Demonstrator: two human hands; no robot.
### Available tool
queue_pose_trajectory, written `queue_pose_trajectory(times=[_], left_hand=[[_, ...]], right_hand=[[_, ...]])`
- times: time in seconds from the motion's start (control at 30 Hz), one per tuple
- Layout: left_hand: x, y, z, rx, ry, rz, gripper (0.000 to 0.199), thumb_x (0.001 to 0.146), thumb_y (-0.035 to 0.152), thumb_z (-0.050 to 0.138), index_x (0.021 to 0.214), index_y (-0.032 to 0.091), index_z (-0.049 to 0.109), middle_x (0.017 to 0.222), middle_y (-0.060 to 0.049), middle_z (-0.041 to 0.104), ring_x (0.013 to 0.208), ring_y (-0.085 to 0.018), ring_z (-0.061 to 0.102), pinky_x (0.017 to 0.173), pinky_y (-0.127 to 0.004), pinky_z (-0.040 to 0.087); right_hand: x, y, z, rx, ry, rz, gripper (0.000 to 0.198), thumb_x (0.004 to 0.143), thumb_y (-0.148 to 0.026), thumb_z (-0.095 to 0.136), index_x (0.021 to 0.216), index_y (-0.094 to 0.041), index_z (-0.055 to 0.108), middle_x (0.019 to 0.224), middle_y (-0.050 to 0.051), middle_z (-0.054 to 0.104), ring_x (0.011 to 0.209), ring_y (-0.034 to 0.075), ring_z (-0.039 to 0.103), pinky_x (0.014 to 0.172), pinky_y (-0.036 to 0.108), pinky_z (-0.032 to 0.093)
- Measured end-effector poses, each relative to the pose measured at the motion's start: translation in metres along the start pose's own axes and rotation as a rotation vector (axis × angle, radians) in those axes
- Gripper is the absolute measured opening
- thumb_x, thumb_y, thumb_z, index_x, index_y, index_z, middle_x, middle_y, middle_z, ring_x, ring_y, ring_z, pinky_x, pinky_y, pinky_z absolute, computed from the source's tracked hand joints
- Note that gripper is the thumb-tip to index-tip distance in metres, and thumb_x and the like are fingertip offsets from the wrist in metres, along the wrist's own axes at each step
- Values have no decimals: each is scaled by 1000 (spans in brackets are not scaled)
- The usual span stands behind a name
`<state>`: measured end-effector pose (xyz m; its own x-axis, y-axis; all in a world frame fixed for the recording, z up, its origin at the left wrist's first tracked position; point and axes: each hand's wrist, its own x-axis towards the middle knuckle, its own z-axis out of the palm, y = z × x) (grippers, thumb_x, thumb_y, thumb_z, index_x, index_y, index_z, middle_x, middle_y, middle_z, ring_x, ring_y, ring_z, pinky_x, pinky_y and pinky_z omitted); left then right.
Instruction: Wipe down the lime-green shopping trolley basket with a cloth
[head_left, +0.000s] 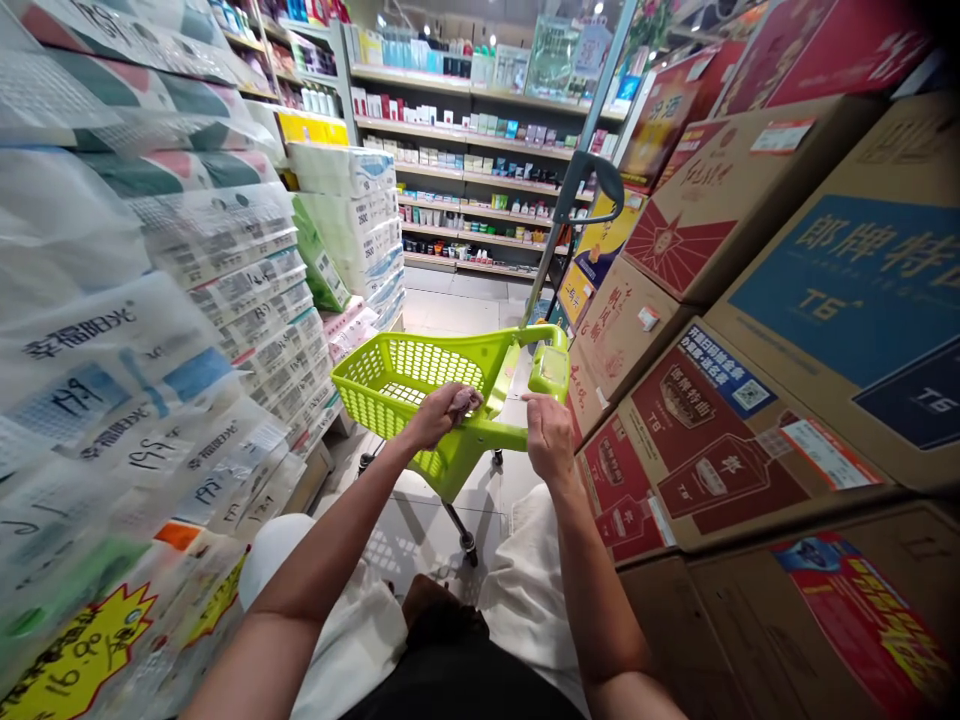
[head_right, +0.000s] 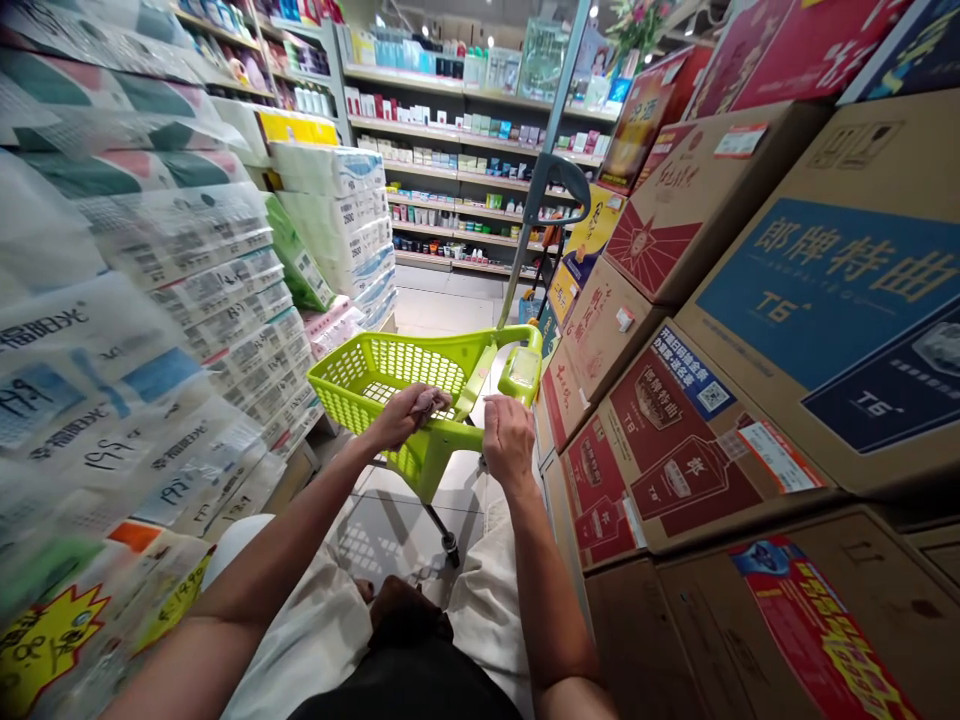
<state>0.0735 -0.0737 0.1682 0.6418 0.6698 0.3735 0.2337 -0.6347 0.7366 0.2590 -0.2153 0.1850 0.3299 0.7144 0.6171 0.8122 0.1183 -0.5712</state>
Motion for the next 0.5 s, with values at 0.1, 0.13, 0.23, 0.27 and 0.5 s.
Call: queue_pose_trajectory(times=[0.1,0.13,0.23,0.27,0.5], left_hand=[[19,1,-4,-51,-170,136,43,80,13,56,118,25,73,121,-7,68,115,-24,65,104,-36,53],[25,2,-2,-54,-234,166,46,78,12,58,119,26,74,123,-7,67,115,-24,65,104,-36,53],[47,-1,9,-37,-339,216,46,78,13,59,120,27,74,119,-8,67,113,-25,65,105,-37,52],[55,-4,14,-30,-344,223,42,80,15,59,118,26,75,117,-9,67,113,-25,64,105,-38,52],[148,-42,44,2,-260,189,47,74,16,62,119,23,70,117,-11,66,109,-27,65,104,-43,52]], right_hand=[[-6,6,5,-116,-4,-90,44,106,-40,40,81,-25,73,110,7,75,107,25,63,109,48,38],[-7,7,6,-137,22,-113,42,105,-38,43,79,-25,73,109,7,76,105,25,62,108,48,39],[-9,9,6,-154,60,-196,38,104,-31,46,77,-26,72,103,6,77,99,24,61,101,46,41],[-9,9,5,-153,64,-224,36,104,-29,47,77,-26,72,101,5,77,97,24,61,99,46,41],[-10,10,-2,-113,81,-313,28,99,-18,51,75,-25,65,89,4,75,85,22,61,89,43,41]])
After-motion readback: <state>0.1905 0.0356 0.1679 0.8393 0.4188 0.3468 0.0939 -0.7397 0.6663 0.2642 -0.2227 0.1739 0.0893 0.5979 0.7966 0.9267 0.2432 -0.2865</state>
